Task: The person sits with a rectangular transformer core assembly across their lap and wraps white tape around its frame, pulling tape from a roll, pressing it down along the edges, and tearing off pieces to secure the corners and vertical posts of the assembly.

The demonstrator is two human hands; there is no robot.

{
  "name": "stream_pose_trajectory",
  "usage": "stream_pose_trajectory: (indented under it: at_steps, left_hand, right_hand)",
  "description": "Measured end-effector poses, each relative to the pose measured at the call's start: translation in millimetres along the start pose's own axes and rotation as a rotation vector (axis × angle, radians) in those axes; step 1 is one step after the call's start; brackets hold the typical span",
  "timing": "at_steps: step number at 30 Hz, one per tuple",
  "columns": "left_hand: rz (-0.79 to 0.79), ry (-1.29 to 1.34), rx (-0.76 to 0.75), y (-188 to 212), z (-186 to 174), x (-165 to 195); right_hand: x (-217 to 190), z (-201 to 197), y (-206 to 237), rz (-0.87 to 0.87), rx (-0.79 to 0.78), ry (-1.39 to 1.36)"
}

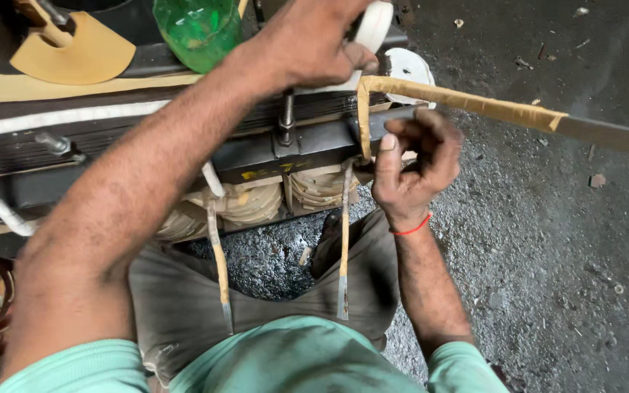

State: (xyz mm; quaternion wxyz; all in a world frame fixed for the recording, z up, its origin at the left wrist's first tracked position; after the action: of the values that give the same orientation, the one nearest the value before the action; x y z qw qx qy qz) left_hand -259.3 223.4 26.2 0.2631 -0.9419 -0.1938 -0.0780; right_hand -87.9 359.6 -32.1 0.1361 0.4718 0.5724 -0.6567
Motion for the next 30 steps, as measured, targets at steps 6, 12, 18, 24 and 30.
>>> stream_pose_trajectory:
  at_steps: [6,12,18,24,30]
  left_hand:
    - [-0.293,0.1,-0.154,8,39,-42]
    - [-0.544,0.226,-0.309,26,51,-48]
    - [-0.688,0.784,-0.383,39,83,-44]
    - [-0.77,0.614,-0.518,51,92,-58]
    - [0.045,-0.09,0.431,39,-55,7]
  right_hand:
    - [52,8,29,0.153,0.033,0.12]
    - [34,39,15,-0.064,0.045,0.39]
    - [57,69,-10,0.114,0.145,0.055]
    - [67,62,-4,0.19,0.168,0.173]
    - [65,60,-8,0.224,0.107,0.114]
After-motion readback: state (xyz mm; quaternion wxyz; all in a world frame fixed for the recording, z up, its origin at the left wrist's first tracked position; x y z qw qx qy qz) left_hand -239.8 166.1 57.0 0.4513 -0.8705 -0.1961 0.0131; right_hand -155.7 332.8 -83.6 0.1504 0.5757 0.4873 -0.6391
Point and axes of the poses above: each hand's wrist, its own y-axis away from the middle knuckle, its own z-axis out of the palm, x = y × z, the point moved 9 cm from there along -y, towards the middle knuckle, and after that the axes turned 14 degrees about z, right-handed, at the moved point
